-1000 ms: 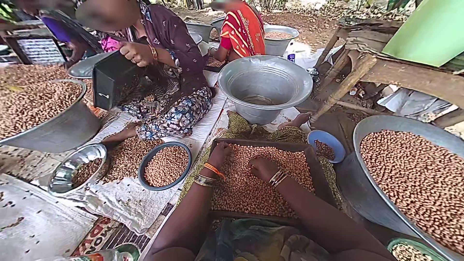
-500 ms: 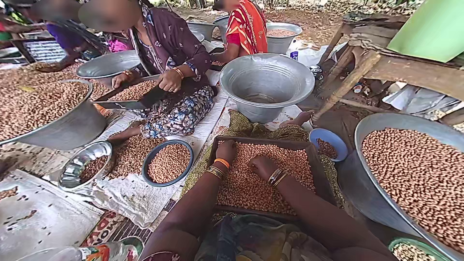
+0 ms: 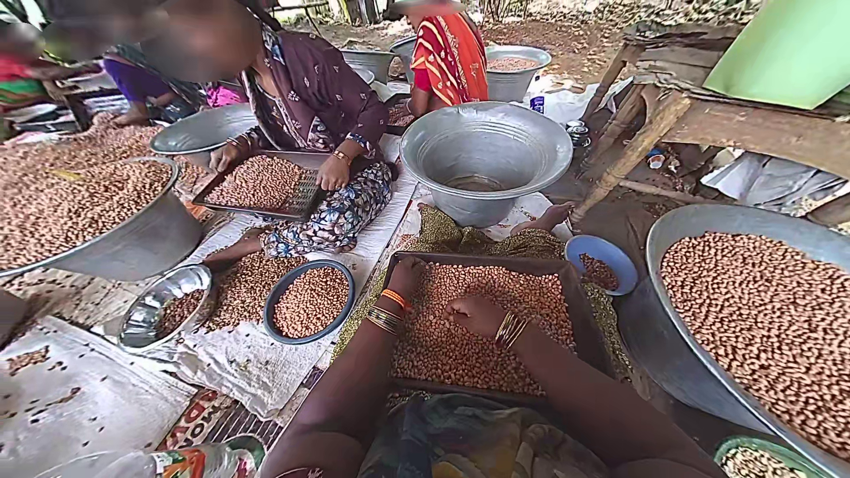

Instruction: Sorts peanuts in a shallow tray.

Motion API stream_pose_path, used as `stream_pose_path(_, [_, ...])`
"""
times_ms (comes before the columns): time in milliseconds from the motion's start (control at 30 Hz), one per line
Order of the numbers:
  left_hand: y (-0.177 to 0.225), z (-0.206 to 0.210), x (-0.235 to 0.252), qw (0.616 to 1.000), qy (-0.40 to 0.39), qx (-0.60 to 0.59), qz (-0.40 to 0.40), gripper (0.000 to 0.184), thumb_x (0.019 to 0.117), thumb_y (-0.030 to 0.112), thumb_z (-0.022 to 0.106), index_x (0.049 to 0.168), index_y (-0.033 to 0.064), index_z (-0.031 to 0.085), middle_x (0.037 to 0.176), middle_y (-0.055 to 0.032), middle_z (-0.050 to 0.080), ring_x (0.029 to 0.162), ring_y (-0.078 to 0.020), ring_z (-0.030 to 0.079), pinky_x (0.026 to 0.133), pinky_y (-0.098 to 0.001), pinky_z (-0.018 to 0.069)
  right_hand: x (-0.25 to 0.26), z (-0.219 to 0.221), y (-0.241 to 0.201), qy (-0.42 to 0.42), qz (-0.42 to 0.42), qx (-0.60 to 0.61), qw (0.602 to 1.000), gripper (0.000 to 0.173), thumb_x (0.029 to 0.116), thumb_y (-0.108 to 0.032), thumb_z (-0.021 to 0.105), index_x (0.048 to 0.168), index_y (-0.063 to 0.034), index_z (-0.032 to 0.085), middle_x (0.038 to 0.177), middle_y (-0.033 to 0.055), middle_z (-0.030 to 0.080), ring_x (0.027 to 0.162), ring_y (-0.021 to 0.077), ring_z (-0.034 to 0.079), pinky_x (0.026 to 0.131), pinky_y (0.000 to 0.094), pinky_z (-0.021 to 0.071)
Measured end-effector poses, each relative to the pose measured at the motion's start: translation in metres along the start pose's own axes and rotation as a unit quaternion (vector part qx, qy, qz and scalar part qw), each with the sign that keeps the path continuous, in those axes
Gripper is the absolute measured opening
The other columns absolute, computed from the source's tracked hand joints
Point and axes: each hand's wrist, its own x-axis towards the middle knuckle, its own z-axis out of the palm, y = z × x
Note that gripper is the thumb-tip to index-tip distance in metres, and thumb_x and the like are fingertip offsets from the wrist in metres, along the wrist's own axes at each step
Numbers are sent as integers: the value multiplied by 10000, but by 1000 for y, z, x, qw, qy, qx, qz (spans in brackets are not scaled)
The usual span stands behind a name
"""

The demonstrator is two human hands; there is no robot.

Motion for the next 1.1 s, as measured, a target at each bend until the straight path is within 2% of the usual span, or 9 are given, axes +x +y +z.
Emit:
stream_pose_path(67, [-5, 3, -3, 966, 31, -255, -27, 232, 1105, 105, 400, 1027, -8, 586, 753, -35, 602, 568, -72, 517, 536, -201, 435, -1, 3, -13, -60, 8, -110, 992, 324, 1077, -180, 496, 1346, -62, 633, 1235, 225, 689, 1170, 404, 662, 999, 630, 491])
stream_pose_path(167, [-2, -1, -10, 932, 9, -356, -71, 258, 1111, 146, 359, 984, 42, 558, 733, -34, 612, 500, -64, 484, 458, -190, 388, 3, 1, -13, -87, 63, -176, 979, 312, 1064, -166, 516, 1339, -79, 634, 1269, 231, 675, 1200, 441, 641, 976, 667, 488])
stream_pose_path(233, [-3, -7, -12, 988, -12, -151, -25, 167, 1077, 102, 496, 1008, 9, 616, 804, -39, 626, 620, -66, 547, 586, -199, 465, 5, -7, -1, -80, 101, -191, 973, 302, 1047, -172, 542, 1300, -67, 668, 1284, 232, 670, 1219, 441, 629, 980, 674, 481])
stream_pose_path(333, [4, -17, -13, 979, -90, 180, 10, 270, 996, 157, 651, 1173, -45, 684, 1146, -215, 695, 1084, -306, 662, 1019, -498, 493, -2, -23, 9, -30, 179, -208, 961, 288, 1024, -160, 566, 1257, -42, 687, 1273, 244, 671, 1205, 456, 633, 945, 688, 491])
stream_pose_path(733, [18, -2, -19, 901, -167, 399, -27, 338, 1017, 217, 588, 1260, -6, 661, 1320, -249, 642, 1268, -432, 600, 1037, -668, 460, 13, -13, 1, 102, 163, -123, 974, 398, 1078, -182, 445, 1457, -132, 553, 1199, 217, 706, 1121, 402, 687, 957, 594, 524])
stream_pose_path(833, [11, -7, -17, 948, -147, 282, 20, 319, 1013, 224, 617, 1196, -27, 689, 1203, -225, 691, 1156, -363, 659, 1032, -586, 488, 4, -26, 13, 137, 156, -95, 974, 342, 1071, -158, 453, 1355, -52, 612, 1144, 222, 708, 1090, 385, 687, 963, 570, 518])
stream_pose_path(933, [-2, -5, -16, 990, -118, -25, 73, 144, 1009, 121, 589, 961, 22, 682, 765, -16, 606, 670, -81, 551, 661, -265, 475, -2, -31, 22, 116, 142, -119, 976, 327, 1046, -161, 516, 1323, -54, 653, 1147, 219, 714, 1091, 389, 683, 973, 579, 509])
stream_pose_path(1000, [-3, -1, -19, 960, -130, -242, 48, 186, 1021, 44, 482, 927, 46, 642, 639, 77, 522, 509, 10, 451, 490, -147, 392, -1, -30, 21, 88, 154, -162, 971, 349, 1045, -179, 535, 1367, -101, 645, 1231, 222, 699, 1172, 415, 661, 1001, 608, 496])
stream_pose_path(1100, [-2, -3, -22, 926, -169, -336, 31, 275, 1058, 103, 333, 990, 69, 598, 709, 44, 586, 527, -12, 502, 495, -155, 427, 2, -27, 18, 83, 173, -177, 965, 341, 1050, -198, 529, 1361, -109, 640, 1245, 223, 694, 1186, 424, 655, 982, 627, 500])
